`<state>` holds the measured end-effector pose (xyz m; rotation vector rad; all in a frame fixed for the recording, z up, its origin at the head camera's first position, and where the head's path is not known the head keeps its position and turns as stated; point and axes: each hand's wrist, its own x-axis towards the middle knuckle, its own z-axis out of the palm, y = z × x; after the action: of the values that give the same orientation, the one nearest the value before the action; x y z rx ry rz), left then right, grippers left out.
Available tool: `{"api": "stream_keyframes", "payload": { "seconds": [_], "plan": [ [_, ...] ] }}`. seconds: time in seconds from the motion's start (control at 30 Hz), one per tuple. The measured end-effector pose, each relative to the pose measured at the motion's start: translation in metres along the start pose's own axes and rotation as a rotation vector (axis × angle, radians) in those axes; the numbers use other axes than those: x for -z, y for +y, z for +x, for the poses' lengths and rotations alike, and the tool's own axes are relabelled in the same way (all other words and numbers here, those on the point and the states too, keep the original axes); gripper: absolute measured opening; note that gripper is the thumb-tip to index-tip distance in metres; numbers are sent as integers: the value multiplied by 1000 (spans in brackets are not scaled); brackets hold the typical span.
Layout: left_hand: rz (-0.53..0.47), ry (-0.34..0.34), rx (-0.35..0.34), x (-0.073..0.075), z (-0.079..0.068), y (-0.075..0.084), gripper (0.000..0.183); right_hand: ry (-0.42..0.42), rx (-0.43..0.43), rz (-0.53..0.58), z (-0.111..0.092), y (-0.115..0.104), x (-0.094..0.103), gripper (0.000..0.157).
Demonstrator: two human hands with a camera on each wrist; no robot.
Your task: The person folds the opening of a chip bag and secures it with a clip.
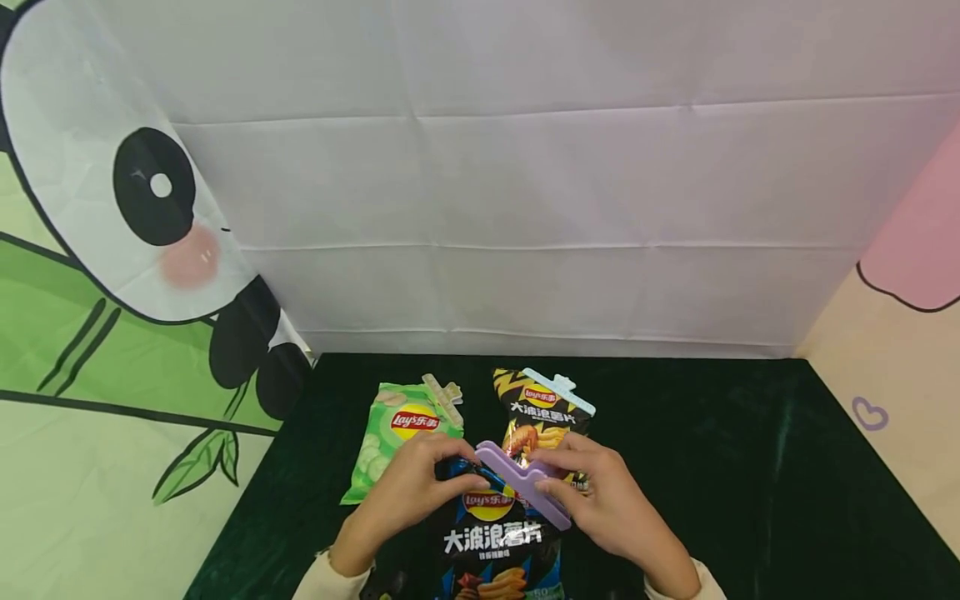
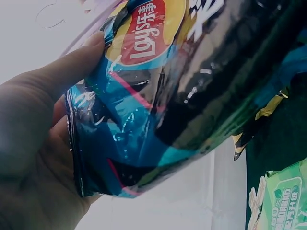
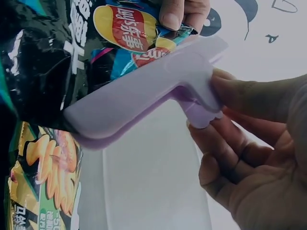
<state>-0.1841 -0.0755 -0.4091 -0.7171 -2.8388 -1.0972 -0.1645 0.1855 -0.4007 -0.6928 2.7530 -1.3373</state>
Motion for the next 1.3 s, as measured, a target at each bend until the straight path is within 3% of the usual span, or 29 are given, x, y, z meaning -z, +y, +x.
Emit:
{"api": "stream_keyframes", "payload": {
  "seconds": [0.17,0.33,0.57,0.9,1.03,1.17,1.3],
  "plan": [
    [-123,4,-1,-1,1,-1,41,-84,15,-17,5,-2,2,21],
    [-120,29,-8,-3,0,-2,51,-163,27,-40,12,-4,2,24],
    [-130,15,-5,-3,1,-3,50,-173,65,-45,14,-3,2,29],
    [-95,10,-29,-3,2,-3,43,-179,32,-59,14,2,-1,36],
    [-86,14,-37,-3,2,-3,40,-194,-57,15,8,9,-3,44],
    [-101,13,-32,-3,1,-4,38,-218,-181,167,-2,27,-8,57],
    [-107,14,-34,-2,1,-4,38,-201,-288,332,-15,49,-26,68]
  ]
}}
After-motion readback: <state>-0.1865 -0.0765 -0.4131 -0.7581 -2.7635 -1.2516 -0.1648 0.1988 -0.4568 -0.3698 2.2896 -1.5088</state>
